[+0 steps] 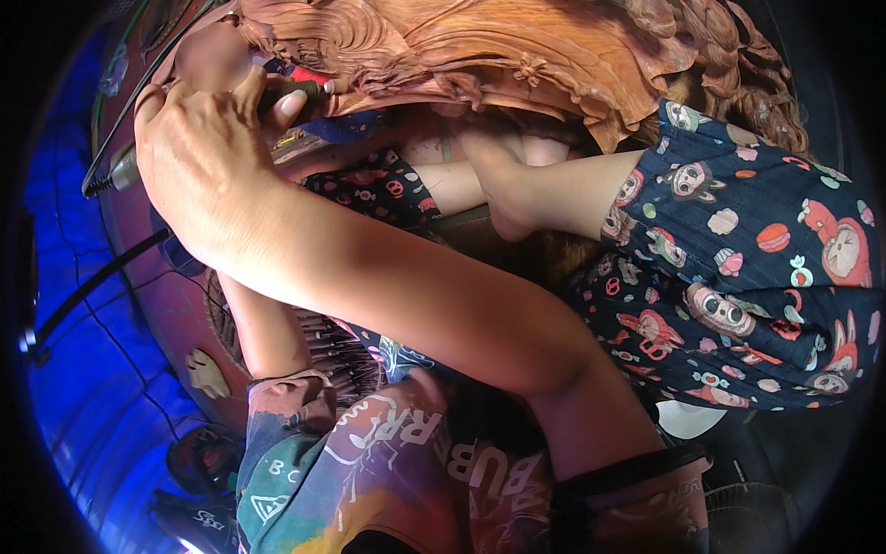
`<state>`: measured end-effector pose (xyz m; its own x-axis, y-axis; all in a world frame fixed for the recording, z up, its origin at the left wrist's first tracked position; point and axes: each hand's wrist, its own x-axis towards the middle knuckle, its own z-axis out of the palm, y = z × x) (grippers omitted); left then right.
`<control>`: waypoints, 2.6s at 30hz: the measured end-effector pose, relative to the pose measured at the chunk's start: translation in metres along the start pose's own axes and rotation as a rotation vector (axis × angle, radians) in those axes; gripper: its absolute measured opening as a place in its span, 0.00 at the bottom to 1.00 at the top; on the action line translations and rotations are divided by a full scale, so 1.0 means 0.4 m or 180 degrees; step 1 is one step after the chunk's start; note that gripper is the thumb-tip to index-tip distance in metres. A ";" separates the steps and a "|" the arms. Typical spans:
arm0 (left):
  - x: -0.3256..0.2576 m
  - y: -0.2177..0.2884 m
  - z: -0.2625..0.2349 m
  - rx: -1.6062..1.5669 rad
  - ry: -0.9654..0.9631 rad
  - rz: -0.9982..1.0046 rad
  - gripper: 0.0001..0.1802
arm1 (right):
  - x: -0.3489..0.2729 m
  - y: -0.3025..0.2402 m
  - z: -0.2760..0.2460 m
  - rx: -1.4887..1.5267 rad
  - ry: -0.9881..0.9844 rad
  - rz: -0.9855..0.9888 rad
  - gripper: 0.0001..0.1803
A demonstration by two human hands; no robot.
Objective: The person carves a wooden statue using a chisel and mallet, then switches to a rotary carving tool to refine details. The person sits cross-legged on the floor, holding the statue between their legs while working.
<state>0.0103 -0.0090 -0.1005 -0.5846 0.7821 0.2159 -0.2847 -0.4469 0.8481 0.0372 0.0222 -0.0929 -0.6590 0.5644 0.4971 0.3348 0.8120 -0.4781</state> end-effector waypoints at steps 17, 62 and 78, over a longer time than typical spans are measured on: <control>-0.002 -0.008 0.004 -0.0237 0.0245 -0.0222 0.14 | 0.001 0.007 -0.007 -0.0263 -0.0313 -0.0212 0.09; -0.159 -0.196 -0.062 0.3666 0.0716 0.2220 0.17 | -0.246 0.169 -0.072 0.2070 -0.0783 -0.1577 0.07; -0.147 -0.171 -0.069 0.4072 0.0709 0.2358 0.18 | -0.215 0.159 -0.074 0.2328 -0.0683 -0.1527 0.08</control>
<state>0.0432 -0.0364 -0.1846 -0.4293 0.4206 0.7992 0.8926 0.0630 0.4464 0.1351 0.0296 -0.1447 -0.7537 0.0896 0.6511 -0.4727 0.6144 -0.6317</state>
